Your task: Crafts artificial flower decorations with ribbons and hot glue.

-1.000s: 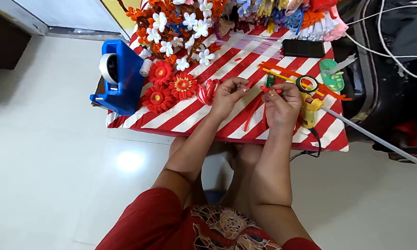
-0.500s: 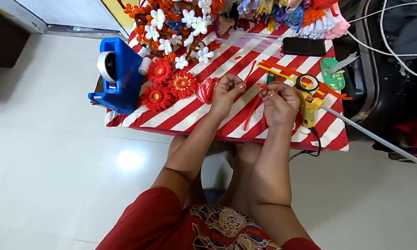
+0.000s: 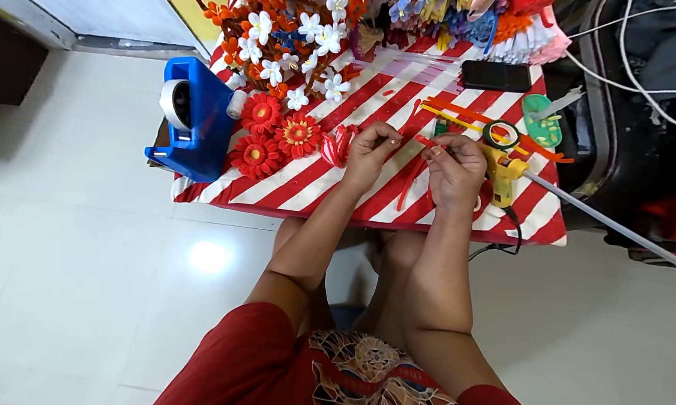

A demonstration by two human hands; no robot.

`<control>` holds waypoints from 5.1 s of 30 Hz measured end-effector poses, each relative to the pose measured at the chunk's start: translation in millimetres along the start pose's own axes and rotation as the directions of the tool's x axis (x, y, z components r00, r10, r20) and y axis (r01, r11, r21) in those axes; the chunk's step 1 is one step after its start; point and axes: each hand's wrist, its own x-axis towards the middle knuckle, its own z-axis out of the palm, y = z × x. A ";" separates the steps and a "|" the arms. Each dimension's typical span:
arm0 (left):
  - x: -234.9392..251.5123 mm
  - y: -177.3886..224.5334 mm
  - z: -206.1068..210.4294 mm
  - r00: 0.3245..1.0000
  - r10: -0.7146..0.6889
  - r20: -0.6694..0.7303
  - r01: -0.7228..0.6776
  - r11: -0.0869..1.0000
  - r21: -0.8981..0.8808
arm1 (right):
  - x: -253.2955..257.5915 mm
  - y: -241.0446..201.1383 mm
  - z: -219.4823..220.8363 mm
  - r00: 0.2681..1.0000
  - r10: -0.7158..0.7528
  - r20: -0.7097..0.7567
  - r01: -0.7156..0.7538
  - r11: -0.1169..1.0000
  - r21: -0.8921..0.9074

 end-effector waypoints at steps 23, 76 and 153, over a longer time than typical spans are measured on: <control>2.3 9.5 1.8 0.952 -0.305 0.017 0.302 0.930 -0.208 | -0.2 3.5 8.0 1.000 0.006 0.009 -0.007 0.989 0.145; -13.5 -1.5 17.2 0.994 0.112 0.009 -0.107 0.921 0.374 | 4.1 -7.8 -20.5 0.974 -0.193 0.117 0.210 0.964 -0.163; -8.6 4.7 9.2 0.956 -0.256 0.145 0.210 0.939 0.272 | 4.2 -13.4 -26.6 0.954 -0.205 0.218 0.286 0.839 -0.462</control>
